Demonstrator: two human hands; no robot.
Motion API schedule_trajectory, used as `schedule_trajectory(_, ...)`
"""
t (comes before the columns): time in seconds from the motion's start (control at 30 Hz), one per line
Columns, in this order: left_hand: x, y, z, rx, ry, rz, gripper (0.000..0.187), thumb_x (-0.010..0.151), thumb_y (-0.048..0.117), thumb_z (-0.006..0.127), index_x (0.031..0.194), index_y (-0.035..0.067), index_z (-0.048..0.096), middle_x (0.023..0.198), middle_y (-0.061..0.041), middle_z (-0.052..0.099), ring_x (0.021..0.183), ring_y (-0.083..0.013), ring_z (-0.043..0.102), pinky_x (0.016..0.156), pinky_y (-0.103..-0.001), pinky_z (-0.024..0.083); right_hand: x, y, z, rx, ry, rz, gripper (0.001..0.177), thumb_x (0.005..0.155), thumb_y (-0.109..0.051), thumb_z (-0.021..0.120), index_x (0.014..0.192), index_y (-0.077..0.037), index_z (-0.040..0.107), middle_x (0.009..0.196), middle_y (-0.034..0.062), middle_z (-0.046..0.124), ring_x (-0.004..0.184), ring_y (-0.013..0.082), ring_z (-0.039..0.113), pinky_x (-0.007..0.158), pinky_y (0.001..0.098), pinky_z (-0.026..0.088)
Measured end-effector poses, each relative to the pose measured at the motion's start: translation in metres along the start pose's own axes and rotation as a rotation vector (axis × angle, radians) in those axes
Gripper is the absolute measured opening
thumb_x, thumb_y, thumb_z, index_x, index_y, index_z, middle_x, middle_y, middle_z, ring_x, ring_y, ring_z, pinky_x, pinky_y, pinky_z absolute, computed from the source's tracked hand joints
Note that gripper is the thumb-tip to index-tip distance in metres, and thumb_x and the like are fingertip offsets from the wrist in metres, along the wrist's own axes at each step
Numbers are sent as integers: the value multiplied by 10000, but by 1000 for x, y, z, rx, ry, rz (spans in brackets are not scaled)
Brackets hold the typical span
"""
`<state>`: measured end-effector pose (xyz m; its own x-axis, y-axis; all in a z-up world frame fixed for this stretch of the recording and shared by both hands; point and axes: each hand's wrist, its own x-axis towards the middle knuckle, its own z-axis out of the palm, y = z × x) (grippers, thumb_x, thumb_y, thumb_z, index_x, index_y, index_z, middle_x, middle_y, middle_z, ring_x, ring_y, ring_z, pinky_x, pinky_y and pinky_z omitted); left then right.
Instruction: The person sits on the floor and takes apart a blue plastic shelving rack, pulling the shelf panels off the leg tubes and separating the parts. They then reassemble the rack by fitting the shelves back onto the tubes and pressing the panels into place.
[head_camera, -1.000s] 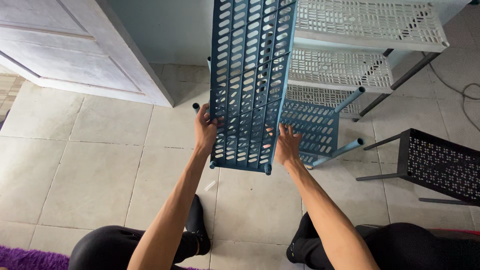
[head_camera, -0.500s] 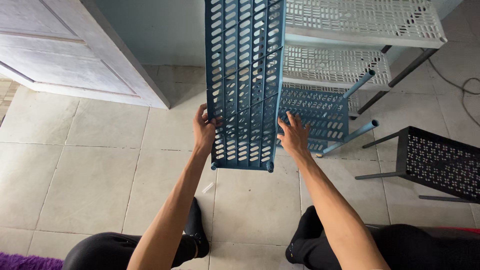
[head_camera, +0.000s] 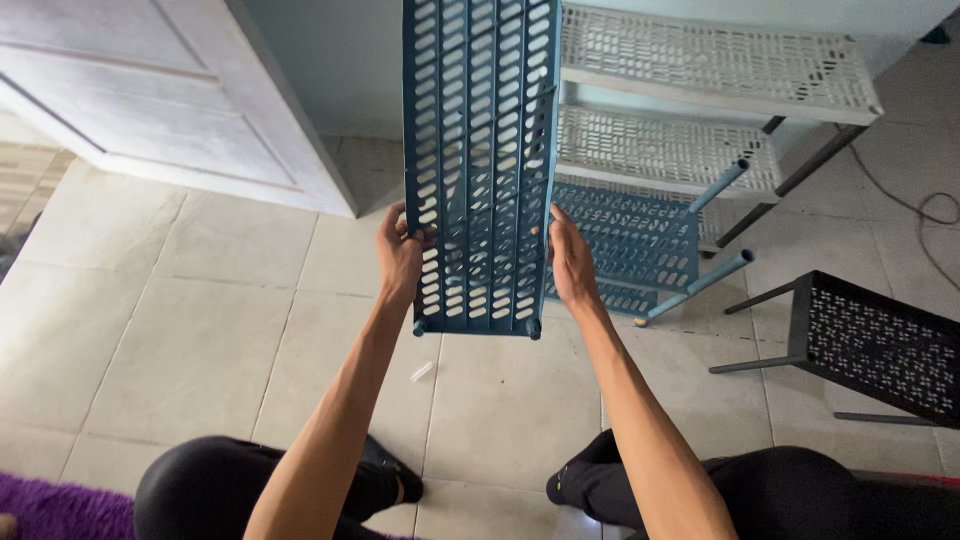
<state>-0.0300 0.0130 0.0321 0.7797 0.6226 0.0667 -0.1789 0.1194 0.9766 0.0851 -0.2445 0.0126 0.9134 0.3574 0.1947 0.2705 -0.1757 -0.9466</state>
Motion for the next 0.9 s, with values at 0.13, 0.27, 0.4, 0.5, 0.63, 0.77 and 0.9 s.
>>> schedule_trajectory(0.13, -6, 24, -30, 0, 62, 33, 456, 931, -190, 404, 1289, 32, 579, 1050, -90, 712, 904, -126, 690, 762, -267, 580, -4, -22, 40, 1, -63, -34, 361, 1114, -337, 500, 1214, -36, 672, 832, 21, 493, 741, 99, 439, 663, 302, 376)
schedule_trajectory(0.27, -14, 43, -66, 78, 156, 59, 519, 901, -199, 388, 1327, 25, 584, 1017, -100, 718, 874, -121, 690, 723, -256, 566, -18, -33, 78, -64, -72, -178, 348, 1108, -324, 513, 1209, -23, 655, 886, 35, 509, 766, 108, 496, 694, 282, 422)
schedule_trajectory(0.4, -17, 51, -109, 133, 195, 78, 579, 883, -209, 386, 1378, 14, 590, 981, -114, 714, 843, -114, 674, 701, -242, 565, -33, -49, 116, 3, -173, -245, 398, 1200, -325, 469, 1059, -14, 674, 1032, 52, 518, 881, 138, 563, 781, 311, 497)
schedule_trajectory(0.5, -17, 43, -139, 139, 257, 6, 578, 883, -202, 384, 1369, 18, 606, 973, -110, 722, 830, -111, 679, 695, -238, 575, -45, -59, 142, -41, -263, -161, 372, 972, -305, 663, 1140, 27, 633, 1007, 89, 545, 729, 204, 577, 657, 363, 519)
schedule_trajectory(0.63, -4, 19, -173, 85, 243, 29, 619, 839, -215, 367, 1367, 7, 602, 1008, -95, 721, 851, -107, 678, 694, -240, 568, -41, -56, 179, -146, -150, -176, 251, 989, -195, 623, 1114, 20, 659, 1007, 138, 644, 797, 255, 666, 724, 383, 527)
schedule_trajectory(0.77, 5, -27, -193, 86, 213, 9, 655, 820, -197, 399, 1407, 21, 590, 974, -79, 719, 811, -97, 657, 664, -232, 547, -43, -14, 206, -258, -131, -122, 215, 953, -141, 641, 1092, 22, 660, 992, 181, 652, 818, 317, 679, 740, 423, 529)
schedule_trajectory(0.9, 13, -77, -207, 275, 207, -71, 656, 801, -143, 420, 1408, 29, 598, 889, -67, 739, 701, -103, 630, 588, -245, 488, -52, 40, 222, -346, -99, -94, 177, 946, -137, 658, 1044, 8, 683, 964, 192, 660, 844, 355, 664, 762, 455, 520)
